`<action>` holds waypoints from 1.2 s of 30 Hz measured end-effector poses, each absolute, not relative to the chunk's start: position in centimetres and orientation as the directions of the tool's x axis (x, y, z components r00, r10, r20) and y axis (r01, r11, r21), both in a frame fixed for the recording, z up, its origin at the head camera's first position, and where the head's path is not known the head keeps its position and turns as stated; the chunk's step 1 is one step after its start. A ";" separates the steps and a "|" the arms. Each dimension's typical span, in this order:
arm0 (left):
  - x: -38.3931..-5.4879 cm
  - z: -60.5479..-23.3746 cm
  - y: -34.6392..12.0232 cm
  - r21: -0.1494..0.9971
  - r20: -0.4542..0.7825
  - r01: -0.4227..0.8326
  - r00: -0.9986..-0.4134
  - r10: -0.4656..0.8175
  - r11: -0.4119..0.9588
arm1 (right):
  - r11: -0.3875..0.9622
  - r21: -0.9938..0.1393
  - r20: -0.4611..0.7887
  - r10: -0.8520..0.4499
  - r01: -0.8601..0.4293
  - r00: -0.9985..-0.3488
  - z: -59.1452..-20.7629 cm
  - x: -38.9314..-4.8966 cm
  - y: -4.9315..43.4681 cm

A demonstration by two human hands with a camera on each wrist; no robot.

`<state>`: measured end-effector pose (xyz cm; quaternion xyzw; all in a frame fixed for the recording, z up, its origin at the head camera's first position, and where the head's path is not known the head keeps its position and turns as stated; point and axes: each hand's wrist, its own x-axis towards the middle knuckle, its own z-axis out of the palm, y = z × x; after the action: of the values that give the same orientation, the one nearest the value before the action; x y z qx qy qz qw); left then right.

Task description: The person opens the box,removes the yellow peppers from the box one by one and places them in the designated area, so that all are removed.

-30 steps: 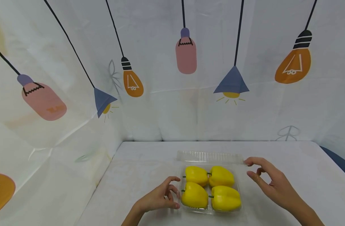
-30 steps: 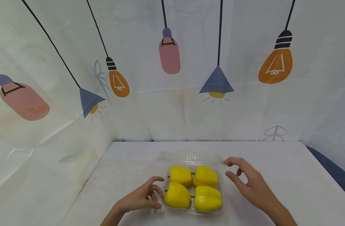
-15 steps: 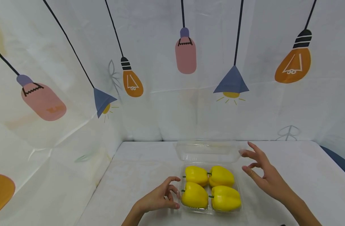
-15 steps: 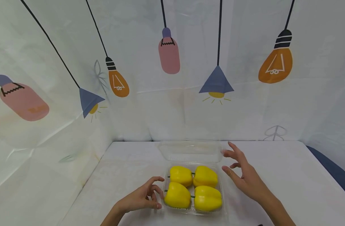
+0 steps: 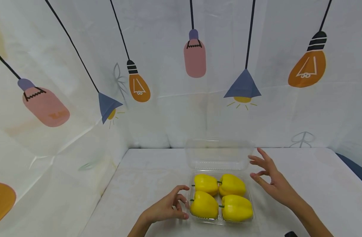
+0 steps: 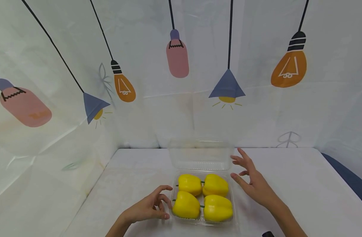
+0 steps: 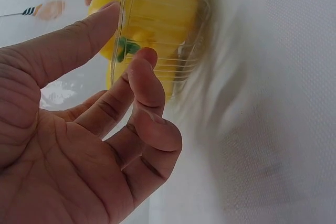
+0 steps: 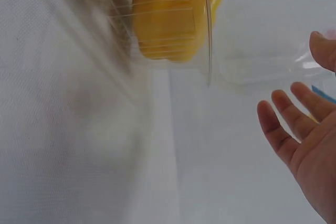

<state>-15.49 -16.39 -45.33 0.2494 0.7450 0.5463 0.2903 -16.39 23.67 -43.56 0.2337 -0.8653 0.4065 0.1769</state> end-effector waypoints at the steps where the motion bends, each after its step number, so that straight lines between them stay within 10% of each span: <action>1: -15.5 -45.3 -16.4 0.959 -0.162 0.053 -0.706 0.689 0.280 | 0.558 -0.627 0.491 -0.259 -0.544 -0.832 -43.6 -16.5 23.6; 36: -15.6 -45.3 -16.2 0.949 -0.196 0.034 -0.712 0.675 0.312 | 0.644 -0.616 0.339 -0.302 -0.453 -0.891 -47.4 -18.8 24.0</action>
<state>-15.56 -16.24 -45.30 0.2353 0.7532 0.5371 0.2981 -18.76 24.03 -47.42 0.2097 -0.9007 0.3662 0.1031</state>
